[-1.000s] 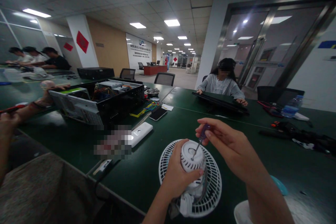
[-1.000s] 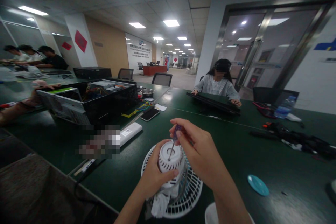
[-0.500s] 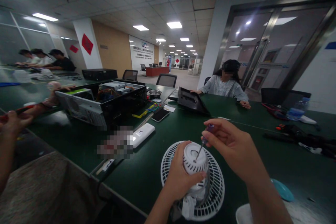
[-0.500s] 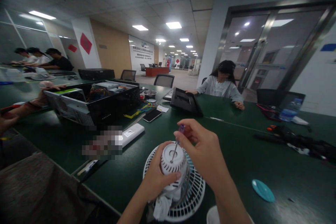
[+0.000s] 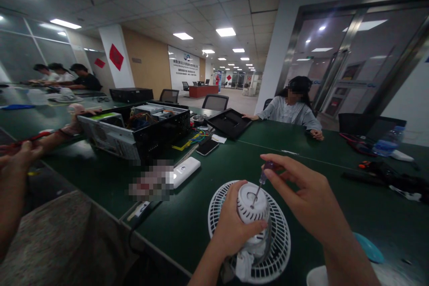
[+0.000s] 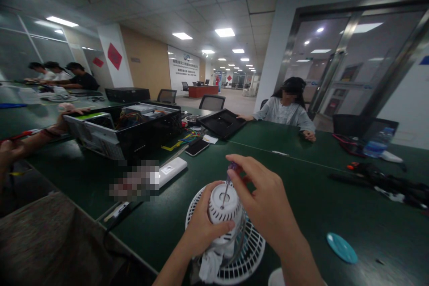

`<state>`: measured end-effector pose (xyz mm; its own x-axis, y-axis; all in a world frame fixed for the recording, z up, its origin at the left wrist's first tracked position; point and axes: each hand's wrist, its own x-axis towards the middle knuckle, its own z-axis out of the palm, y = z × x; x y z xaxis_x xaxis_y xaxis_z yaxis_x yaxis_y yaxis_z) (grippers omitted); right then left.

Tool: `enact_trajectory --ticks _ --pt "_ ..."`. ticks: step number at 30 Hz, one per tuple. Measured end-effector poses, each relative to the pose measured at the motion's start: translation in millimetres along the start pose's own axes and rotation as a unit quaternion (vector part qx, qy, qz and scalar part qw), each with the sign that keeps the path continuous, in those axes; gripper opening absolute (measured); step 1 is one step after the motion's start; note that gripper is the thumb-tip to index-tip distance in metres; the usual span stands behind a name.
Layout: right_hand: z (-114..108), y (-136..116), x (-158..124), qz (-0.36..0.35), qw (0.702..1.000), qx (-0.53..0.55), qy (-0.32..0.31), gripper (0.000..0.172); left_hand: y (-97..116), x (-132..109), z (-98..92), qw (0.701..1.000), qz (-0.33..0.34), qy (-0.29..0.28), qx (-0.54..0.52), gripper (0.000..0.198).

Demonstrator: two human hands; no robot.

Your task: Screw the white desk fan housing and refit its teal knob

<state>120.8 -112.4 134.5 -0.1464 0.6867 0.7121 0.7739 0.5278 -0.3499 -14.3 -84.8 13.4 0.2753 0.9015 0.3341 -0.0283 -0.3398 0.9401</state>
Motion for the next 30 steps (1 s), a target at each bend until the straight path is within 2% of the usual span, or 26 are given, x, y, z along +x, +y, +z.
enact_trajectory --ticks 5,8,12,17,19,24,30 --pt "9 -4 3 -0.055 0.994 -0.076 0.06 0.016 0 0 0.3 1.0 0.005 0.0 -0.007 0.072" --pt "10 -4 1 -0.059 0.993 -0.092 0.054 0.02 1 0 0.3 1.0 0.006 0.004 0.0 0.072" --pt "9 -5 0 -0.061 0.996 -0.057 0.03 0.027 2 1 1.0 1.0 0.008 0.004 -0.001 0.071" --pt "13 -5 2 -0.105 0.987 -0.1 0.068 0.019 2 0 1.9 1.0 0.008 0.001 -0.002 0.071" --pt "12 -5 2 -0.096 0.988 -0.104 0.068 0.019 2 -1 1.5 1.0 0.006 0.0 -0.003 0.072" --pt "5 -8 1 -0.074 0.996 -0.028 0.036 0.018 2 0 0.4 1.0 0.007 -0.001 -0.006 0.071" --pt "14 -8 3 -0.085 0.988 -0.087 0.099 0.011 6 0 0.0 1.0 0.009 -0.001 0.001 0.069"
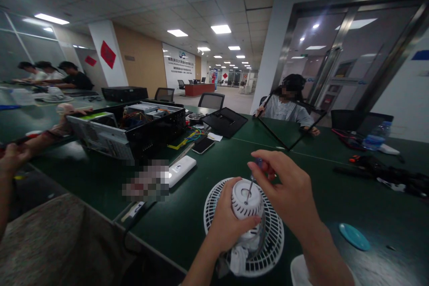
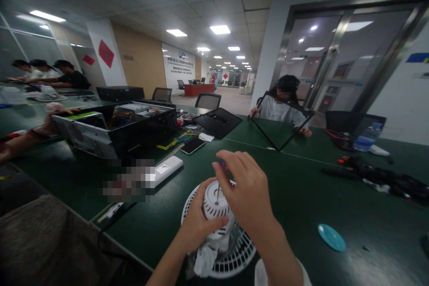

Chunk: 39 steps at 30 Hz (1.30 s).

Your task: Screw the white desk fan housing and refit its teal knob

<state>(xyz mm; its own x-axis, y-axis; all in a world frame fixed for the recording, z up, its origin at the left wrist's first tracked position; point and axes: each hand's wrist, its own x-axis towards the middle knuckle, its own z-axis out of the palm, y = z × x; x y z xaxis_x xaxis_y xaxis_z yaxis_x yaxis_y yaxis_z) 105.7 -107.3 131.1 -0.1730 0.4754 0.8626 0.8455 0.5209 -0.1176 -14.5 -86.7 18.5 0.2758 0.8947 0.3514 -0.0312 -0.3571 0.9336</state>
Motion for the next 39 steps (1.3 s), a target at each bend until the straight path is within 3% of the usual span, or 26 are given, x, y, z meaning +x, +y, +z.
enact_trajectory --ticks 8,12,16,22,26,33,39 --pt "-7 5 -2 0.109 0.981 0.127 -0.097 0.023 0 0 -0.1 1.0 -0.003 0.0 0.001 0.07" --pt "-6 1 -2 0.082 0.991 0.082 -0.063 0.011 -2 1 0.5 1.0 0.0 0.002 0.003 0.071" --pt "-1 0 -1 0.041 0.999 -0.004 -0.013 0.012 -2 1 0.5 1.0 0.005 0.003 0.006 0.07" --pt "0 1 -2 0.075 0.994 0.051 -0.056 0.025 1 0 -0.6 1.0 -0.004 0.002 0.008 0.069" --pt "-2 0 -1 0.08 0.991 0.087 -0.057 0.019 0 -1 -0.5 1.0 -0.006 0.001 0.005 0.07" --pt "-13 8 -3 0.127 0.97 0.161 -0.133 0.031 -6 -1 -0.1 1.0 -0.004 0.002 -0.007 0.073" --pt "-4 9 -3 0.098 0.989 0.076 -0.079 0.024 -4 -1 -0.4 1.0 -0.007 0.001 0.0 0.072"
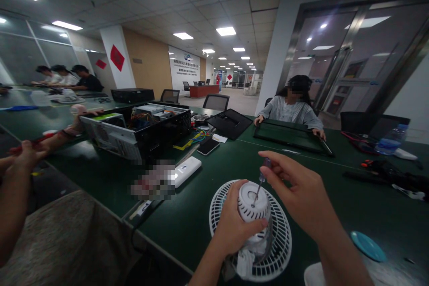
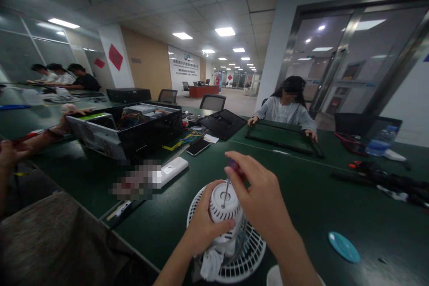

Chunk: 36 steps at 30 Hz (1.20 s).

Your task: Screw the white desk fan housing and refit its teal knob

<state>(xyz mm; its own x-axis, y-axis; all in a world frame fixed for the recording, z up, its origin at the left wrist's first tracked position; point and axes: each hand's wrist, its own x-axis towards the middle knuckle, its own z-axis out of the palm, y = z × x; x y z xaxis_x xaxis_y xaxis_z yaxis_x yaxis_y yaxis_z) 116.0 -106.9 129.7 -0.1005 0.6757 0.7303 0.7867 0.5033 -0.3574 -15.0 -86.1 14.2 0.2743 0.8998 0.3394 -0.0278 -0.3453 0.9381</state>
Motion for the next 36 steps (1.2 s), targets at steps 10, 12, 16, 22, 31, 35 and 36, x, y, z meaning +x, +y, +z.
enact_trajectory --ticks 10,12,16,22,31,35,36 --pt "-3 -1 1 0.018 1.0 -0.001 -0.006 0.026 1 1 0.7 1.0 -0.005 0.0 -0.004 0.073" --pt "-2 -2 0 0.016 1.0 0.022 -0.005 0.024 2 1 0.9 1.0 -0.008 0.002 -0.003 0.073" --pt "5 -4 1 -0.04 0.997 -0.04 0.05 0.016 2 2 1.3 1.0 -0.009 0.006 0.002 0.073" --pt "0 -5 1 -0.03 0.999 -0.026 0.008 0.023 1 1 0.4 1.0 0.001 0.002 0.0 0.072" --pt "9 -4 4 -0.053 0.994 -0.06 0.071 0.015 2 1 1.0 1.0 -0.005 0.002 -0.003 0.072" --pt "5 -1 3 -0.029 0.999 -0.022 0.03 0.022 2 1 1.0 1.0 -0.009 0.004 0.002 0.072" --pt "3 -1 3 -0.025 1.0 -0.003 0.014 0.023 2 1 0.9 1.0 -0.006 0.003 0.001 0.072"
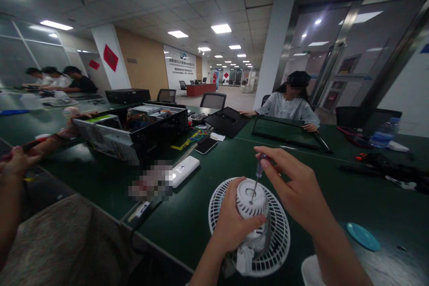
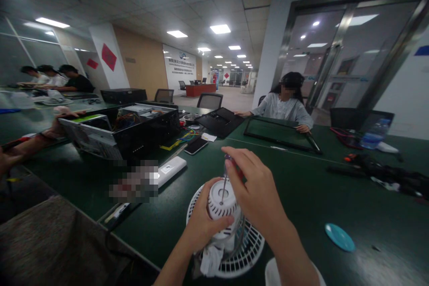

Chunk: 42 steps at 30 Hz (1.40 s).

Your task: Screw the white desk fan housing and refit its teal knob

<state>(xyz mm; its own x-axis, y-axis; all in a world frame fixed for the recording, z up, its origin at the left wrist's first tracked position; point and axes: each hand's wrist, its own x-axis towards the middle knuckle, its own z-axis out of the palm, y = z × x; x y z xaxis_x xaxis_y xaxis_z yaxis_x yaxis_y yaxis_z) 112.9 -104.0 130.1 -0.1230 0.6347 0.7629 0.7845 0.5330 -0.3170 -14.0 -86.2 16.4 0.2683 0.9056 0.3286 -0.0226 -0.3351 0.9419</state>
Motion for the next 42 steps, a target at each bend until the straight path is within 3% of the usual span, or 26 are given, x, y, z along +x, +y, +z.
enact_trajectory --ticks 4,11,18,25,31,37,42 --pt "-4 -3 -2 0.006 0.999 0.036 -0.023 0.022 -2 1 -0.2 1.0 0.008 -0.003 -0.007 0.073" --pt "6 -2 1 -0.061 0.992 -0.085 0.069 0.013 0 2 0.4 1.0 0.006 -0.002 -0.009 0.071" --pt "-7 -1 -1 -0.006 0.999 0.005 -0.04 0.03 -1 1 -0.6 1.0 0.006 -0.007 -0.009 0.071" --pt "2 -1 -1 -0.011 0.999 -0.036 0.016 0.022 -2 0 0.0 1.0 0.017 -0.005 -0.003 0.069" --pt "-7 -4 -2 -0.001 0.999 0.026 -0.02 0.025 -1 1 0.3 1.0 0.009 -0.004 -0.008 0.07" --pt "1 -4 -1 -0.018 0.999 -0.023 0.045 0.015 -1 0 0.2 1.0 0.011 -0.004 -0.005 0.069" --pt "-3 -2 -1 0.016 0.999 0.035 0.002 0.017 0 0 -0.5 1.0 0.008 -0.003 -0.001 0.069"
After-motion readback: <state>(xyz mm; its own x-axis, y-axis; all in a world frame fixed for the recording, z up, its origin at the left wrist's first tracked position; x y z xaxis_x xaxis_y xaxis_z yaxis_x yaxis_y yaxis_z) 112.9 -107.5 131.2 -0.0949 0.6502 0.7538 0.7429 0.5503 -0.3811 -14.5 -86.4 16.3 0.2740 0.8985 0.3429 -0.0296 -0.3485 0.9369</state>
